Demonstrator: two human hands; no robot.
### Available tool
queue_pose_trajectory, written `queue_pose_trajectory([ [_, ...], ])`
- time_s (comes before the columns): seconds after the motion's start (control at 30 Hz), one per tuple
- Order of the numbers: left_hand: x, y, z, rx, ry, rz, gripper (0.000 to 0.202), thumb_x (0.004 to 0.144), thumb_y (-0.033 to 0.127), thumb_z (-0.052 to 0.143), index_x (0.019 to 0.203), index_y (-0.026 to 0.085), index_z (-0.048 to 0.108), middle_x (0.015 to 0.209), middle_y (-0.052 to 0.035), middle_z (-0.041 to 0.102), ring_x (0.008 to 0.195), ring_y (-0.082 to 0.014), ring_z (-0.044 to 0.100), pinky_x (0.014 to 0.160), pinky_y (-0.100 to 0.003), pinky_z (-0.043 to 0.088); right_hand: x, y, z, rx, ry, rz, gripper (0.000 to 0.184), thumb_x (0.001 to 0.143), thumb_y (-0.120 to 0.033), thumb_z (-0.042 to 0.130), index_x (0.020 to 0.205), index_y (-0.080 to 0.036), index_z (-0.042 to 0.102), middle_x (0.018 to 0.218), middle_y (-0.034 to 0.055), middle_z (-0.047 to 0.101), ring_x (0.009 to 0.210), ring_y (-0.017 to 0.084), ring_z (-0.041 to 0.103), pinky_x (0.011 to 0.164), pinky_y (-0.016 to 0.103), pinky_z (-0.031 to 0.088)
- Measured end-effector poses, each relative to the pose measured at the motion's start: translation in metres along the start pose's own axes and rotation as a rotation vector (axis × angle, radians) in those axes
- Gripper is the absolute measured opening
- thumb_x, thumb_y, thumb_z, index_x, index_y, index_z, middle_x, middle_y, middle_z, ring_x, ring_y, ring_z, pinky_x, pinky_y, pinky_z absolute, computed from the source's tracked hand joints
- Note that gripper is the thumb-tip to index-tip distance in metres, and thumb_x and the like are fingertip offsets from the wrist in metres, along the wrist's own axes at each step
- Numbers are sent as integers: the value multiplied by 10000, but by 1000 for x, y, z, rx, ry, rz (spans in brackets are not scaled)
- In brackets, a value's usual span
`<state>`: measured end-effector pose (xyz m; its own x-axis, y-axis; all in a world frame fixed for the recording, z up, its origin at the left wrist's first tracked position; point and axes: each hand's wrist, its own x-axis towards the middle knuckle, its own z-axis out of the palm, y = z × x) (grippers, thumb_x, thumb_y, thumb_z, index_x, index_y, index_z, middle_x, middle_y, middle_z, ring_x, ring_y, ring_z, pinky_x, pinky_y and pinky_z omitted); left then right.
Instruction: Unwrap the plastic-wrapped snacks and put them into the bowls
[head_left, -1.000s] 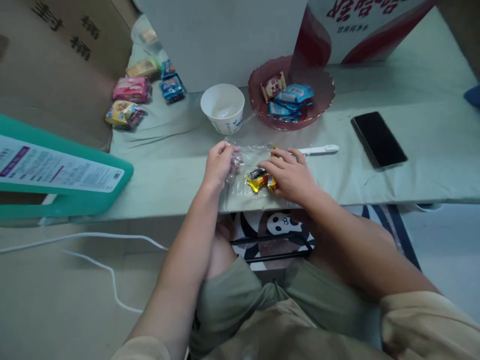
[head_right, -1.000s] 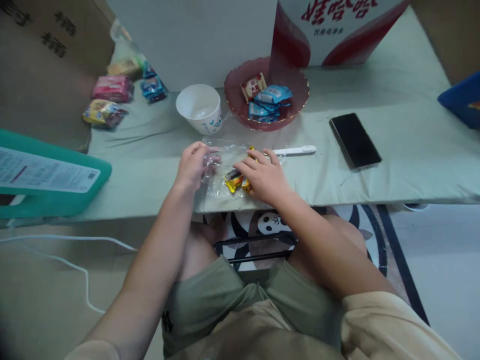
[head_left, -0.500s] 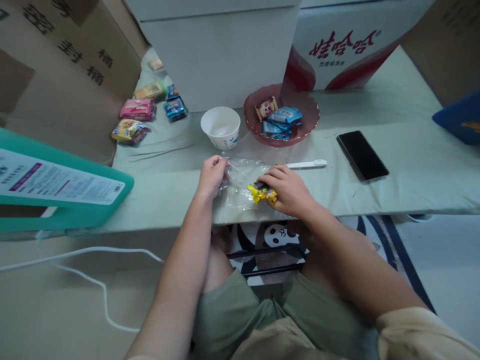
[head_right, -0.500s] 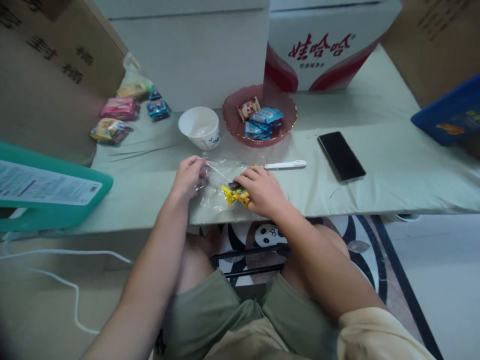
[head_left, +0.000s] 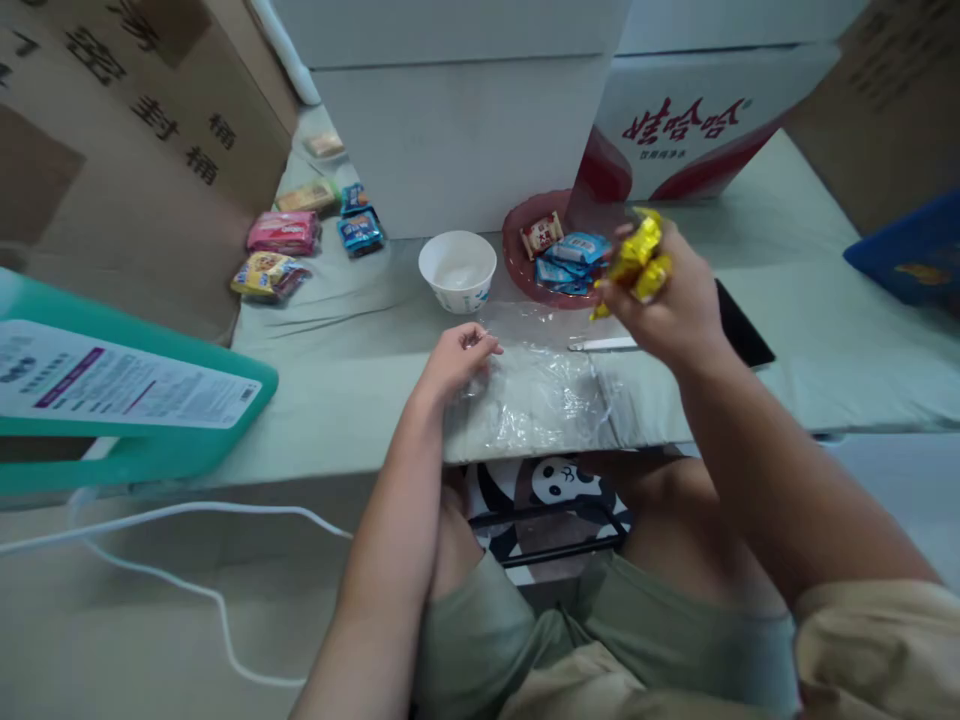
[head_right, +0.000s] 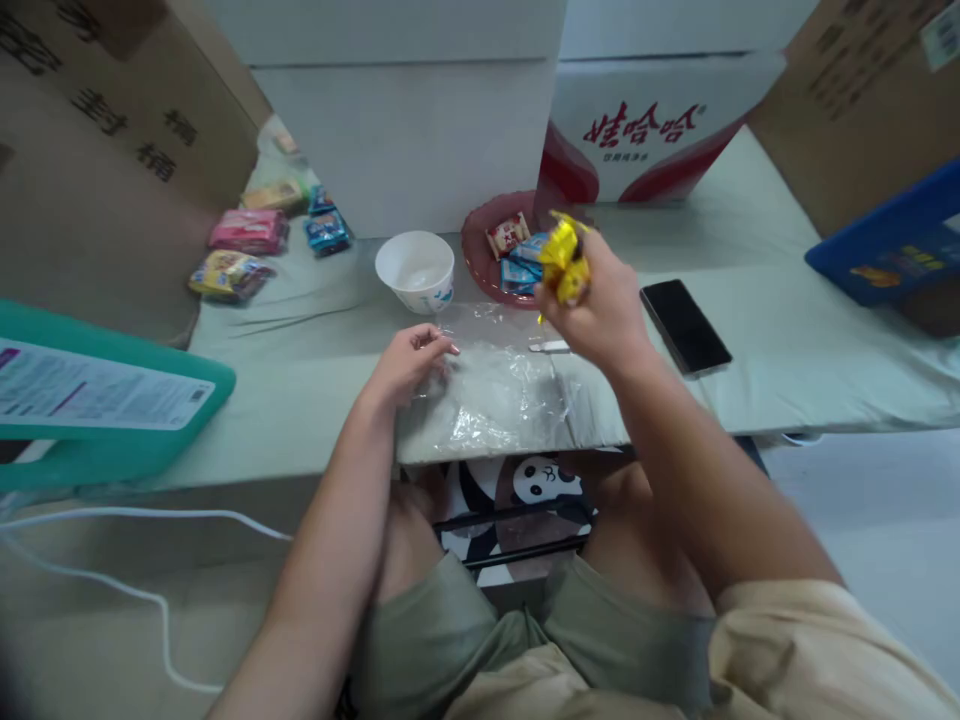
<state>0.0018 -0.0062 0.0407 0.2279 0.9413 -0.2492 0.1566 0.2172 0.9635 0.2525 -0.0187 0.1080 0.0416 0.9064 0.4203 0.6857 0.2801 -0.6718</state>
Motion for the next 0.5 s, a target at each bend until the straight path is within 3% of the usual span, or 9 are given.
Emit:
queue_pose_trajectory([
  [0.1,0,0,-2,46,-105,21,251,777,342,694,719,187,505,826,-44,747,517,-84,576,524,-228,395,61,0,11,-386,-142,64,569,696,-139,756,1248,-164,619,1137,128,726,1140,391,672,998,623,503],
  [0.2,-1,1,-3,58,-134,-27,209,806,304,679,779,202,498,801,-40,753,510,-91,582,522,-232,380,73,2,19,-499,-173,75,718,676,-249,836,1339,-147,579,1269,185,682,1292,449,577,1099,702,378],
  [0.33,-1,3,-5,46,-144,-93,204,823,235,676,843,219,474,756,-23,748,471,-86,544,550,-250,425,3,9,22,-229,-155,-110,536,836,-370,704,1337,-219,589,1327,150,668,1248,349,628,1089,566,485],
  [0.43,-2,4,-6,18,-142,-131,221,813,208,699,927,205,510,765,-29,749,440,-59,480,514,-237,392,-56,20,32,-126,-240,-77,748,778,-465,756,1434,-193,520,1432,182,618,1314,377,599,1103,582,486],
  [0.5,-4,5,-7,14,-171,-126,299,768,196,746,992,186,549,767,-37,745,441,-53,465,487,-229,354,-77,27,42,-95,-280,-20,892,703,-465,809,1475,-167,478,1465,210,592,1337,402,581,1101,599,481],
])
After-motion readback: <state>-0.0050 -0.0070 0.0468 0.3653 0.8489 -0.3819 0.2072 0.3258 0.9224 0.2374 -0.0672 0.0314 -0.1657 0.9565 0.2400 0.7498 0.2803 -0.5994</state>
